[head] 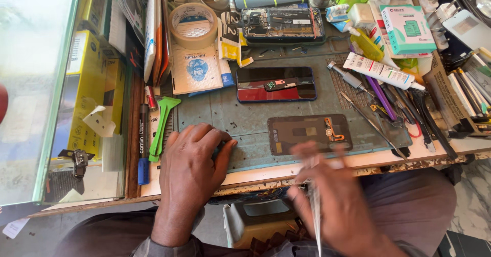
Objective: The person uses tweezers to carefully remove small adhesive pieces from the back of a smartphone. The person works on a cluttered workbench with various tools and phone parts visible.
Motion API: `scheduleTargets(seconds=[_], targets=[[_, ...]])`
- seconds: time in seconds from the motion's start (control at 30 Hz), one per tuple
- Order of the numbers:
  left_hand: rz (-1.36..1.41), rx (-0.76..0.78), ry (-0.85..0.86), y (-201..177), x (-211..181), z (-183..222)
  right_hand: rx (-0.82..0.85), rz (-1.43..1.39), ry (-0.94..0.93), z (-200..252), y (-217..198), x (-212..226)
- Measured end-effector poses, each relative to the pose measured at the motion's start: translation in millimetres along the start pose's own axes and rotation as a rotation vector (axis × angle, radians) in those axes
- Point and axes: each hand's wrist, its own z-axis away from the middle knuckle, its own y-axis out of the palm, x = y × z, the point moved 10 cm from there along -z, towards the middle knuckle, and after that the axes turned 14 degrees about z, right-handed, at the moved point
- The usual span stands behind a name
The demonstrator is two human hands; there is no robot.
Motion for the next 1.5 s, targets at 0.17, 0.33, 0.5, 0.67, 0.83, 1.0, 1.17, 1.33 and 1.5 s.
scheduleTargets(seconds=[0.17,0.33,0.5,0.67,0.83,1.0,1.17,1.33,1.5], targets=[[-0.001,0.006,-0.005,0.0,-0.4,0.6,0.021,-0.140,-0.130,-1.0,3.8,15.2],[0.003,0.000,0.027,1.2,0.0,1.7,-0.008,0.001,0.002,-4.6,2.6,-16.8],[0.030,0.025,0.057,0.1,-7.7,2.3,0.002,0.034,-0.107,-3.1,10.8,-27.5],[0.086,0.081,0.081,12.5,-16.8,-1.4,-0.018,-0.036,-0.059,2.6,3.8,-59.8],[0.160,0.158,0.235,34.7,-40.6,-17.6,-0.201,-0.235,0.076,8.1,-12.9,-71.1],[0.269,0.284,0.216,58.8,-49.0,-27.6,-0.149,-0.236,0.100,-2.5,0.2,-59.1],[0.286,0.291,0.172,58.8,-39.6,-26.7,-0.076,-0.054,-0.020,-12.8,4.8,-42.8],[0.259,0.280,0.182,55.4,-40.2,-22.3,-0.038,-0.036,-0.031,-17.8,8.3,-42.8],[0.201,0.258,0.218,53.6,-42.8,-21.8,0.007,-0.145,-0.058,-26.5,8.5,-49.6]])
